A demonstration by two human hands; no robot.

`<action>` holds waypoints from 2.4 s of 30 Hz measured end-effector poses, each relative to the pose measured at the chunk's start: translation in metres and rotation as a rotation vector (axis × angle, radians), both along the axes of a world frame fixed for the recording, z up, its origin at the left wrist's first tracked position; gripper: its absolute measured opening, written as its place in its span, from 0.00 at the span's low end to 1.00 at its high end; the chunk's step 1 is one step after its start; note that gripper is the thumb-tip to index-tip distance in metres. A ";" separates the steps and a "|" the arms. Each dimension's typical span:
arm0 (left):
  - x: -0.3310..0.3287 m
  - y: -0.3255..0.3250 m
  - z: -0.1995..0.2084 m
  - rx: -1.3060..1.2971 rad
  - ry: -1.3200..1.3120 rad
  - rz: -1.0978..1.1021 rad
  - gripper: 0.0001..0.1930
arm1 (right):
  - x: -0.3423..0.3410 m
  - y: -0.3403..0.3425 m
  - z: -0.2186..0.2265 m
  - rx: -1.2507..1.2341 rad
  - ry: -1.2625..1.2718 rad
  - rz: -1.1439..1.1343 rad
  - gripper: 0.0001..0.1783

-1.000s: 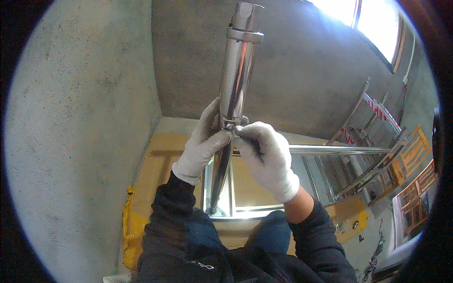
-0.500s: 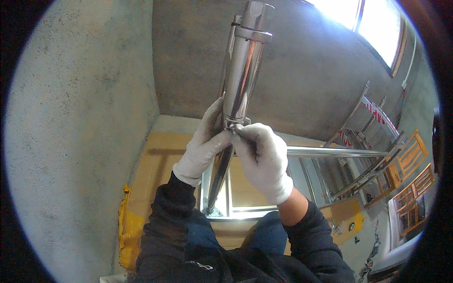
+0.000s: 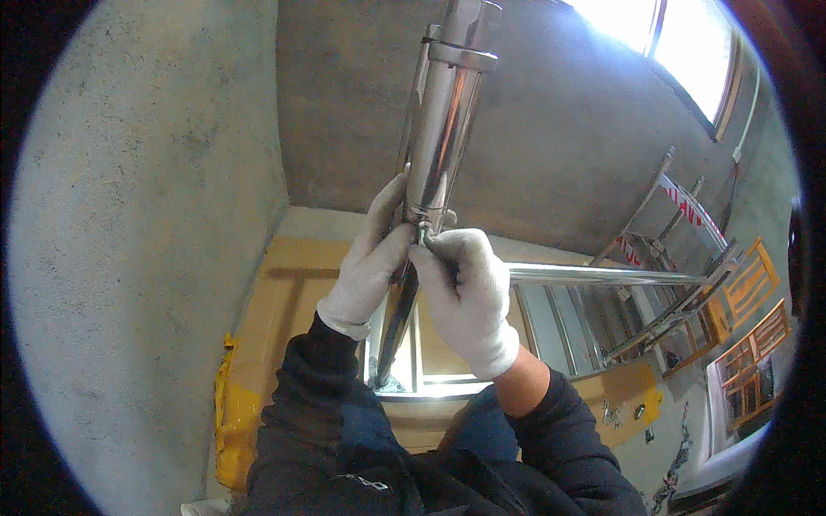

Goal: The person assembles a metal frame by connecting cylindrical rods and tightening bolts with a wrench. They adjust the frame's position and secure joints while sitting on the floor.

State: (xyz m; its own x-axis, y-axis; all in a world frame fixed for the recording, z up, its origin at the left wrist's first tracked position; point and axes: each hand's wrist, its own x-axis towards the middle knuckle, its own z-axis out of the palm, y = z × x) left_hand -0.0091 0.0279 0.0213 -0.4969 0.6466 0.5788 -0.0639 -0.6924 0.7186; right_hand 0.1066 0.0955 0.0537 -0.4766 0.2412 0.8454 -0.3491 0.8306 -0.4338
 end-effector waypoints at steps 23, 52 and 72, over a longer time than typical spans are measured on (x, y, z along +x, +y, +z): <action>0.006 -0.002 0.005 0.037 0.048 0.071 0.27 | 0.007 0.019 0.027 0.698 -0.018 -0.211 0.12; 0.005 -0.011 0.012 0.025 -0.003 -0.018 0.28 | 0.017 0.030 0.033 0.427 -0.145 0.107 0.09; 0.007 -0.006 0.009 0.077 -0.020 0.002 0.29 | 0.004 0.008 0.006 -0.026 -0.062 0.044 0.08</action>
